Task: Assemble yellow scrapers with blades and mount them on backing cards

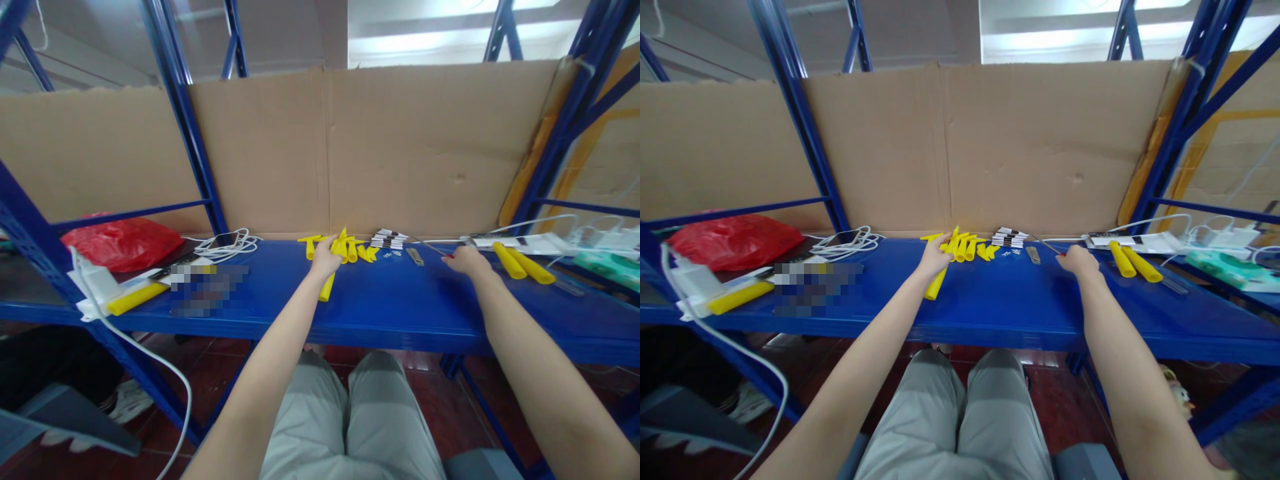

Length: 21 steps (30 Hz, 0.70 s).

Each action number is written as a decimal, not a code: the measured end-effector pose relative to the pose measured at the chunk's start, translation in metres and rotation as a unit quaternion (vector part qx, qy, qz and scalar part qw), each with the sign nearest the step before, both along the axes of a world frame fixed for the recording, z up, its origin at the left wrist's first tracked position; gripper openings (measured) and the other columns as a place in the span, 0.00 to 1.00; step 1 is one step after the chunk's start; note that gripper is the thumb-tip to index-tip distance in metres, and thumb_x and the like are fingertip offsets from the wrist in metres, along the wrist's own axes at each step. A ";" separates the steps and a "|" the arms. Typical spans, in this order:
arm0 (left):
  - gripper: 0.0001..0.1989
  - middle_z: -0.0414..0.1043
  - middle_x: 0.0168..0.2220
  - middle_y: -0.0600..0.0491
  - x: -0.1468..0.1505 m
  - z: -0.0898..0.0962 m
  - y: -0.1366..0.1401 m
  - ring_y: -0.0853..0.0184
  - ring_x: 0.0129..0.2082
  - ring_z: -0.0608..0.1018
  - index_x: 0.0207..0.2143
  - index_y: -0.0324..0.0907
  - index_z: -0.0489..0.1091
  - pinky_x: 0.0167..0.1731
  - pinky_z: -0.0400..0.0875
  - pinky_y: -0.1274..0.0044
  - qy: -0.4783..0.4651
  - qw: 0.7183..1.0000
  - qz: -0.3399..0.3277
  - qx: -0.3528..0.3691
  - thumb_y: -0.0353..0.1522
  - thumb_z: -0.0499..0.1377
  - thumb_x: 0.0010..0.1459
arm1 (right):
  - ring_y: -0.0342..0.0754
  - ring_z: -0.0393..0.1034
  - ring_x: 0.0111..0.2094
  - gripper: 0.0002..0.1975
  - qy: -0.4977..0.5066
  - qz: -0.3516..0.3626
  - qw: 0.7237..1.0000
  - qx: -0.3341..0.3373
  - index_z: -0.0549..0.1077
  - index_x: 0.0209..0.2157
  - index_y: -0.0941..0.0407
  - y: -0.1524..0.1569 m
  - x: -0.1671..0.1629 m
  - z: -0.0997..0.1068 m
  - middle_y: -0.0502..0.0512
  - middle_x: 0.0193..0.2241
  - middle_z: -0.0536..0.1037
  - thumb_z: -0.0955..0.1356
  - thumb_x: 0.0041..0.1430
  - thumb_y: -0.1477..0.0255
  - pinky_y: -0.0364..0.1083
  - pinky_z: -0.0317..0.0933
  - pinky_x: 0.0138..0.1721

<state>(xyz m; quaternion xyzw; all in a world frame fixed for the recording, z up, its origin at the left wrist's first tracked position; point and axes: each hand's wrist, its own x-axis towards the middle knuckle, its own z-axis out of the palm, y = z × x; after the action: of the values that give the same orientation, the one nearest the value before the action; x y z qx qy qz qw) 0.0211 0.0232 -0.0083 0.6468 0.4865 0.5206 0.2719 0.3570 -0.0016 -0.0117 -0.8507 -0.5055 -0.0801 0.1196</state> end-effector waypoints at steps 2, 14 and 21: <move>0.31 0.70 0.54 0.44 0.000 0.001 -0.003 0.61 0.52 0.73 0.52 0.36 0.70 0.54 0.65 0.74 0.030 0.999 0.011 0.020 0.14 0.58 0.42 | 0.57 0.74 0.37 0.19 0.002 0.016 1.000 -0.012 0.76 0.38 0.61 0.001 0.000 -0.001 0.67 0.33 0.78 0.65 0.55 0.60 0.48 0.66 0.34; 0.29 0.74 0.49 0.45 0.002 -0.007 0.009 0.59 0.50 0.75 0.51 0.38 0.71 0.53 0.66 0.71 0.040 0.999 -0.009 0.013 0.19 0.62 0.43 | 0.58 0.75 0.34 0.21 0.070 -0.041 0.997 -0.010 0.75 0.41 0.65 0.002 0.007 -0.004 0.68 0.28 0.77 0.65 0.54 0.62 0.50 0.67 0.31; 0.27 0.71 0.52 0.45 0.003 -0.007 0.001 0.60 0.53 0.71 0.51 0.38 0.71 0.54 0.65 0.72 0.155 0.987 0.013 0.040 0.21 0.60 0.45 | 0.63 0.74 0.41 0.21 0.054 -0.027 0.998 -0.026 0.76 0.42 0.65 0.000 0.005 -0.007 0.74 0.36 0.77 0.68 0.50 0.65 0.52 0.67 0.38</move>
<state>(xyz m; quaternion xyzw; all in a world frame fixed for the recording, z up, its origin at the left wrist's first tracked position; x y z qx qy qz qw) 0.0243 0.0243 -0.0153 0.7237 0.5100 0.4366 0.1598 0.3621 -0.0014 -0.0184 -0.8698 -0.4774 -0.0237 0.1226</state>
